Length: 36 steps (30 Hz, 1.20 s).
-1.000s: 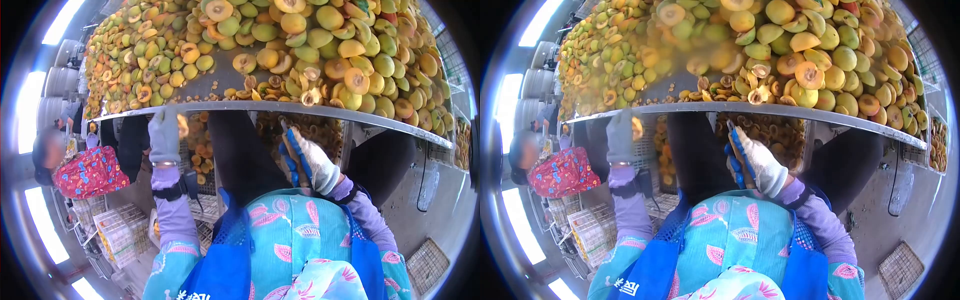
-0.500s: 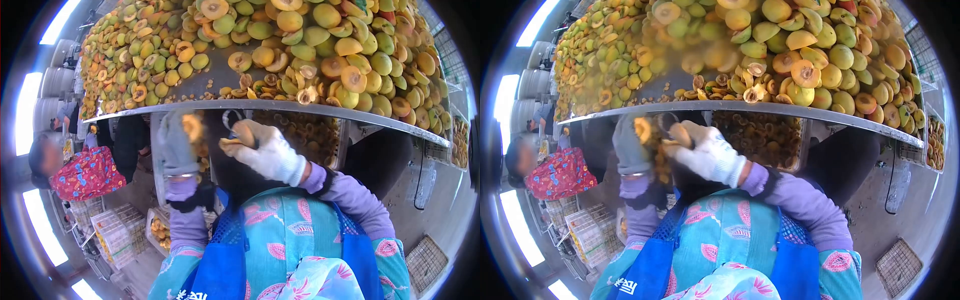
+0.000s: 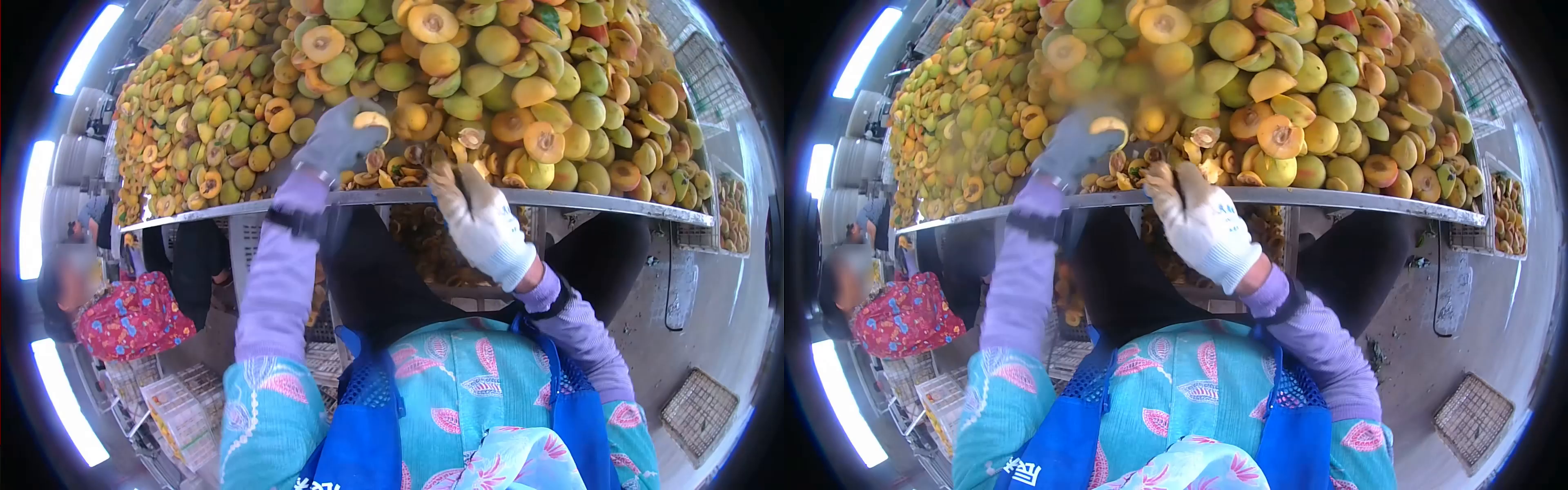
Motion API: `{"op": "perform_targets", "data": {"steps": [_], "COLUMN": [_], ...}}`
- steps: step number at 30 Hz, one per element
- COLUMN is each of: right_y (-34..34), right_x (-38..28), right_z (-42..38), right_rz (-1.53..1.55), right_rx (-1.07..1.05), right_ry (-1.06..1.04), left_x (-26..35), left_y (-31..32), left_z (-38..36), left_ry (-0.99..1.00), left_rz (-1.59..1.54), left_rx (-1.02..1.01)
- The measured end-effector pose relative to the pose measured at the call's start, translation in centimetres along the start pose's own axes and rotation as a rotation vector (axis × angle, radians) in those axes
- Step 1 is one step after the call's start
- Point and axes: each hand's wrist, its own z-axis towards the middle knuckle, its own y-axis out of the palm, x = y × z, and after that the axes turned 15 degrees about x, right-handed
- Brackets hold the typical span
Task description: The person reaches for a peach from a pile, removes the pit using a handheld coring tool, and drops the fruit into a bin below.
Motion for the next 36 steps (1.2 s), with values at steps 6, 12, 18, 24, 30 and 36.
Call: {"op": "perform_targets", "data": {"steps": [6, 12, 18, 24, 30, 36], "right_y": [2.1, 0.8, 0.4, 1.6, 3.3, 2.5], "right_x": [-1.0, -0.8, -0.3, 0.3, -0.1, 0.0], "right_z": [1.0, 0.2, 0.5, -1.4, -2.8, -2.6], "right_rz": [-0.205, -0.185, -0.131, 0.181, 0.452, 1.392], "right_rx": [-0.220, -0.240, -0.342, -0.233, -0.131, -0.563], "right_ry": [-0.045, 0.028, -0.009, 0.234, 0.748, 1.100], "left_x": [1.6, 1.1, 2.3, 5.2, 6.1, 4.4], "left_y": [2.2, 4.6, 3.7, 3.7, 2.9, 2.4], "left_z": [-9.3, -8.9, -8.6, -8.6, -8.3, -3.0], "left_ry": [0.103, -0.017, 0.002, -0.224, 0.193, 0.679], "left_rz": [-0.457, -0.695, -0.708, -0.795, -0.535, -0.367], "left_rx": [0.222, 0.233, 0.177, 0.124, 0.226, -0.415]}}
